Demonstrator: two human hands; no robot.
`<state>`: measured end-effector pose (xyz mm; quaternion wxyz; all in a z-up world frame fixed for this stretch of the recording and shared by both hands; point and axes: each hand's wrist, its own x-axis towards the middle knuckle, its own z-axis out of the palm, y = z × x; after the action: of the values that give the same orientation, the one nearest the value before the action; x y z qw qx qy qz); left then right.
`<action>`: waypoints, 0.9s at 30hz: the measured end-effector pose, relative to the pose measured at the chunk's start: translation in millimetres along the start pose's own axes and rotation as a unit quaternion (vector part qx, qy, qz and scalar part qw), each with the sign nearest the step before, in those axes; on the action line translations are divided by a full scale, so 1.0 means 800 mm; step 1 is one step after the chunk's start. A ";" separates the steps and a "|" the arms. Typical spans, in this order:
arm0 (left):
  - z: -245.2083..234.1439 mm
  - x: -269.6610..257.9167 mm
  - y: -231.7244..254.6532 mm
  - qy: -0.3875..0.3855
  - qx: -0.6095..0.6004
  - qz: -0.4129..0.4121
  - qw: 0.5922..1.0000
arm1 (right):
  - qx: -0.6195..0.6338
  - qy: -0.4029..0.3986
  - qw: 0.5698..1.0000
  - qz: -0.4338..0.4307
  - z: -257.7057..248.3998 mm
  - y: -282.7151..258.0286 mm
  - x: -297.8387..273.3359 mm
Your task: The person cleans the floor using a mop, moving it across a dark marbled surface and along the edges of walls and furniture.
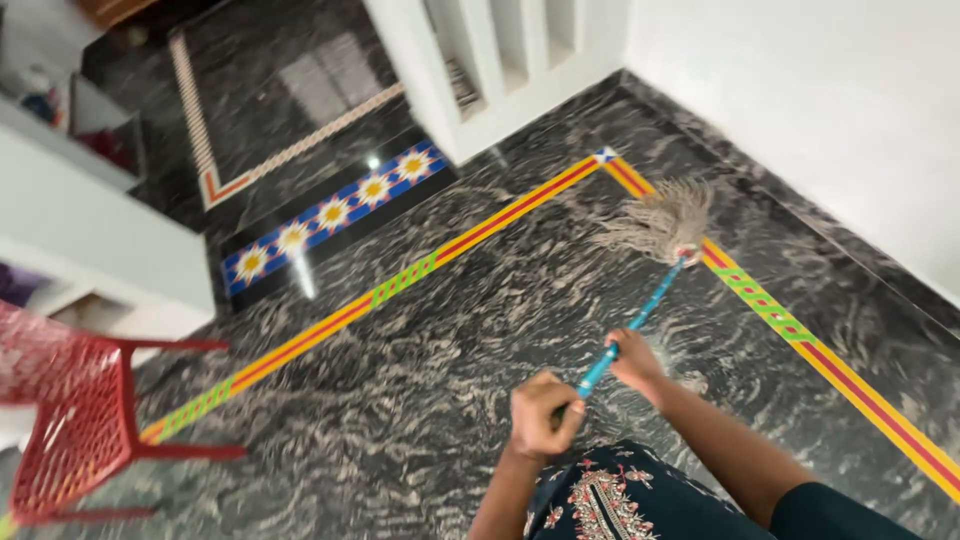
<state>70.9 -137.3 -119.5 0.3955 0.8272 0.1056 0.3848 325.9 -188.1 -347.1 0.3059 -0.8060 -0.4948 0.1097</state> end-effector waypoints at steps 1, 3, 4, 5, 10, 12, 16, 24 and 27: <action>-0.009 0.012 0.002 0.018 -0.011 0.013 1.000 | 0.004 0.024 1.000 0.001 0.004 -0.008 0.004; -0.029 0.044 0.006 0.047 -0.028 0.038 0.998 | 0.006 0.033 0.998 0.054 0.003 -0.036 0.012; -0.040 0.063 0.008 0.059 -0.034 0.052 0.996 | 0.009 0.043 0.999 0.030 -0.003 -0.051 0.017; -0.054 0.081 0.015 0.065 -0.058 0.054 0.995 | 0.011 0.054 0.998 0.005 -0.016 -0.070 0.022; -0.091 0.152 0.060 0.041 -0.245 0.013 0.969 | -0.013 0.029 0.995 0.096 -0.105 -0.201 0.031; -0.071 0.170 0.063 0.018 -0.424 0.001 0.905 | -0.029 -0.017 0.990 0.133 -0.122 -0.228 0.035; -0.052 0.168 0.061 0.041 -0.476 0.024 0.878 | 0.139 0.056 0.986 0.075 -0.117 -0.219 0.038; -0.051 0.186 0.034 -0.056 -0.403 0.060 0.911 | 0.161 0.118 0.959 0.202 -0.096 -0.199 0.057; -0.043 0.203 0.022 -0.064 -0.383 0.065 0.919 | 0.144 0.123 0.965 0.180 -0.098 -0.179 0.080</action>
<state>154.2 -51.4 -3.5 0.6621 0.6404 -0.1293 0.3671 290.0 -116.9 -191.0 0.4525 -0.8364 -0.2792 0.1332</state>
